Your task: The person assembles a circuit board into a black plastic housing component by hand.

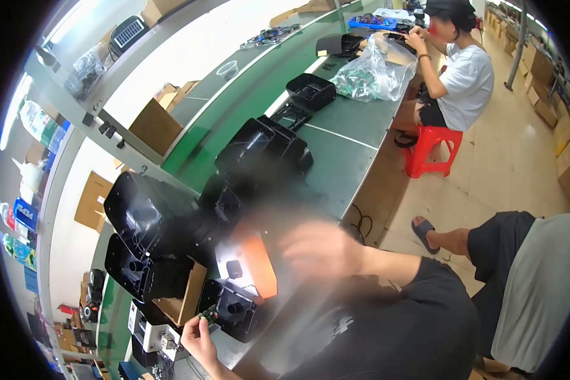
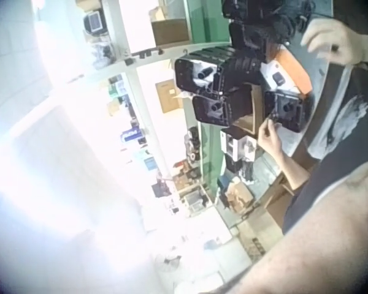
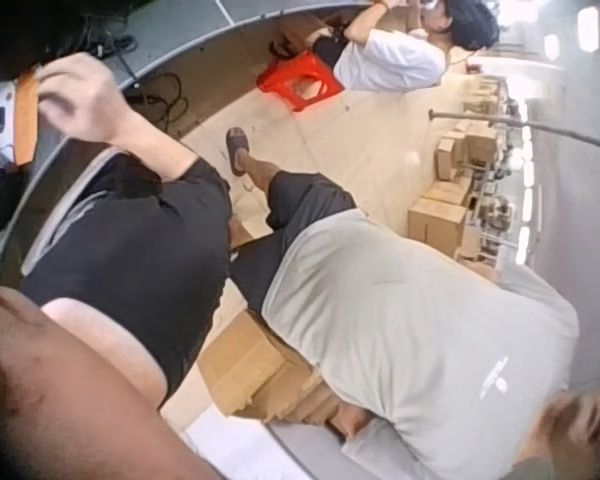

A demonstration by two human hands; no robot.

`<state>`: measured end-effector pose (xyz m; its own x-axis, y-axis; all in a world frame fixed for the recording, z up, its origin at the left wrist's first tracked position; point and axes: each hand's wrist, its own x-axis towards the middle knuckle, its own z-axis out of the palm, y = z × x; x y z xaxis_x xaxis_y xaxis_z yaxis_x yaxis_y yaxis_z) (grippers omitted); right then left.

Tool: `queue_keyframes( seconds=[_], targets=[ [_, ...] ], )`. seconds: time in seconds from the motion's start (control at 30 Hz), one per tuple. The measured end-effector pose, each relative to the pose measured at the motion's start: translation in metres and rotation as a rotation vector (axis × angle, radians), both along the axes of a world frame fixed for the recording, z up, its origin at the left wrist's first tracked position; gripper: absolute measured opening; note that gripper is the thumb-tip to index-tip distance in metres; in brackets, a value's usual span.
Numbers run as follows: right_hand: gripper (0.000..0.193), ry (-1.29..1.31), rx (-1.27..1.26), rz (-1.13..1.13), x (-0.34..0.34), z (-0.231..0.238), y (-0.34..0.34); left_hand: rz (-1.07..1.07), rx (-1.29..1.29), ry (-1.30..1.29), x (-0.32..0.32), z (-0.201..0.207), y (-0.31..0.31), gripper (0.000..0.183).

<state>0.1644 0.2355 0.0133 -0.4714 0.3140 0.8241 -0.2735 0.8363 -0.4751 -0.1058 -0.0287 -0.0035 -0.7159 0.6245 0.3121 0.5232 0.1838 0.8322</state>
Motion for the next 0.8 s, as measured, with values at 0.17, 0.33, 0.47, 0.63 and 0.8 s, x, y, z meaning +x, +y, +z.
queue_keyframes(
  seconds=[0.17,0.33,0.47,0.63,0.8],
  targets=[
    [0.015,0.02,-0.143,-0.225,0.028,-0.011,0.038,0.046,0.027,-0.099,0.014,-0.004,0.006,0.008],
    [0.015,0.096,-0.116,-0.274,0.019,-0.011,0.053,0.105,-0.078,-0.131,0.01,0.002,0.004,0.011],
    [0.015,0.102,-0.138,-0.269,0.001,-0.004,0.063,0.151,-0.161,-0.304,0.007,0.022,0.009,0.018],
    [0.014,0.126,-0.109,-0.243,-0.024,0.032,0.079,0.107,-0.26,-0.359,-0.005,0.028,0.009,0.023],
    [0.012,0.065,-0.112,-0.331,-0.034,0.06,0.105,0.241,-0.232,-0.596,0.004,0.029,0.015,0.024]
  ],
)
